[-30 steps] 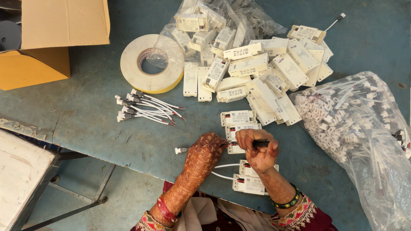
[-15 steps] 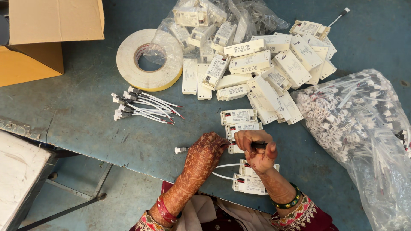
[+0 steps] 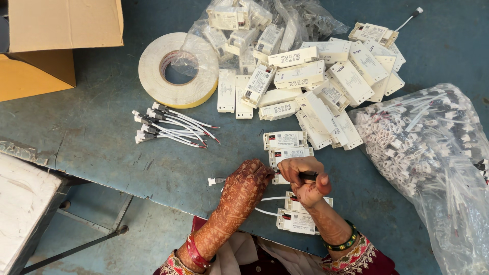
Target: The person sits at a factory worktable and assembles LED driver modules, plugging white wire connectors into the terminals of each white driver unit one at a time and using a black pen-like tool on the modules. Assembled units are set in a row on the table while more modules and connectors wait in piles and boxes.
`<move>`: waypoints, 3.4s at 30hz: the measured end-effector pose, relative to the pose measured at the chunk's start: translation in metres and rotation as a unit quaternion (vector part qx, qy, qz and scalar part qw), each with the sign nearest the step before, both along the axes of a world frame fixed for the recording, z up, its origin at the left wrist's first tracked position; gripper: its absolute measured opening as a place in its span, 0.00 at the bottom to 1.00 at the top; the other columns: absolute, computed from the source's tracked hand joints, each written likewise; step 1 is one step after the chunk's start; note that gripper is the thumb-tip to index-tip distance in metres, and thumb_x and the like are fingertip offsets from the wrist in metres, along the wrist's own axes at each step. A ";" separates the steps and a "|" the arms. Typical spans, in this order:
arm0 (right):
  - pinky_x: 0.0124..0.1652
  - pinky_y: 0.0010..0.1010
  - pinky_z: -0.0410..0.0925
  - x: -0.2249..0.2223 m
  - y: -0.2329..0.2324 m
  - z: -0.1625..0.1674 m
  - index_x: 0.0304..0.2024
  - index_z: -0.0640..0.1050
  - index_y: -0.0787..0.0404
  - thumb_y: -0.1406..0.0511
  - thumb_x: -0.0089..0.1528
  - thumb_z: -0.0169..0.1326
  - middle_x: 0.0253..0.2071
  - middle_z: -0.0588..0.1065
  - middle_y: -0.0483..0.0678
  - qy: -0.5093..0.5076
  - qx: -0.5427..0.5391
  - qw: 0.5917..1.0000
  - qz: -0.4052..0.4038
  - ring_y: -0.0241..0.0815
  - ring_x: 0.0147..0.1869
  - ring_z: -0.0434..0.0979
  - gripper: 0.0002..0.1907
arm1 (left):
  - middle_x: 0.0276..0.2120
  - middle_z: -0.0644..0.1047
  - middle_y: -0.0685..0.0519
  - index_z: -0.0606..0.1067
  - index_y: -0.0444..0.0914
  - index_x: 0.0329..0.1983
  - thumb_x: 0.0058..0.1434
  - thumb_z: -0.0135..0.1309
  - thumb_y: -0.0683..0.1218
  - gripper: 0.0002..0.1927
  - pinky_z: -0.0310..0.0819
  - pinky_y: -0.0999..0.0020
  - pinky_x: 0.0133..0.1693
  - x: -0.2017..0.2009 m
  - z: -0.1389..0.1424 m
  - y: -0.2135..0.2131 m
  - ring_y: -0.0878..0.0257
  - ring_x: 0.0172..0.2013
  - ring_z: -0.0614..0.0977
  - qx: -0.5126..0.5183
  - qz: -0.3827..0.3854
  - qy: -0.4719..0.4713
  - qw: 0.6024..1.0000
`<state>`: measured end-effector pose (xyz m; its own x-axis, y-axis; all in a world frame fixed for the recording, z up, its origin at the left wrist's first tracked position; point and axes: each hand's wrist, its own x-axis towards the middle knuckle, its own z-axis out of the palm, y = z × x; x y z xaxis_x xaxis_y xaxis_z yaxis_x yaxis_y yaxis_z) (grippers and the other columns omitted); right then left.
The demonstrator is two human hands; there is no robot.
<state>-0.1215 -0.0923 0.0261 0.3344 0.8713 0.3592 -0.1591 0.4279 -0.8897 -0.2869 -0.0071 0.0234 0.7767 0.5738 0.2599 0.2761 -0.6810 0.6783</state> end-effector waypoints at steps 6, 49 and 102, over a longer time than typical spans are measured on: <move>0.23 0.31 0.45 -0.002 -0.001 0.000 0.14 0.56 0.59 0.31 0.65 0.34 0.13 0.54 0.42 0.000 -0.001 1.000 -0.004 0.36 0.18 0.49 0.44 | 0.40 0.78 0.51 0.79 0.39 0.41 0.59 0.58 0.42 0.07 0.76 0.58 0.41 -0.001 0.002 0.000 0.52 0.44 0.80 0.002 0.000 -0.005 1.000; 0.24 0.31 0.48 -0.004 -0.004 0.001 0.13 0.56 0.60 0.30 0.65 0.36 0.12 0.57 0.44 -0.001 -0.005 1.000 0.005 0.36 0.17 0.51 0.45 | 0.42 0.76 0.46 0.77 0.35 0.44 0.53 0.55 0.40 0.14 0.76 0.54 0.43 0.000 -0.006 -0.002 0.47 0.46 0.78 0.045 -0.052 0.026 0.997; 0.25 0.33 0.47 -0.004 -0.004 0.005 0.15 0.55 0.60 0.29 0.64 0.35 0.14 0.54 0.43 0.006 -0.009 1.000 0.003 0.37 0.19 0.50 0.46 | 0.40 0.75 0.49 0.77 0.39 0.40 0.59 0.56 0.42 0.07 0.75 0.54 0.43 -0.001 0.006 0.001 0.50 0.46 0.78 -0.010 -0.026 0.028 0.999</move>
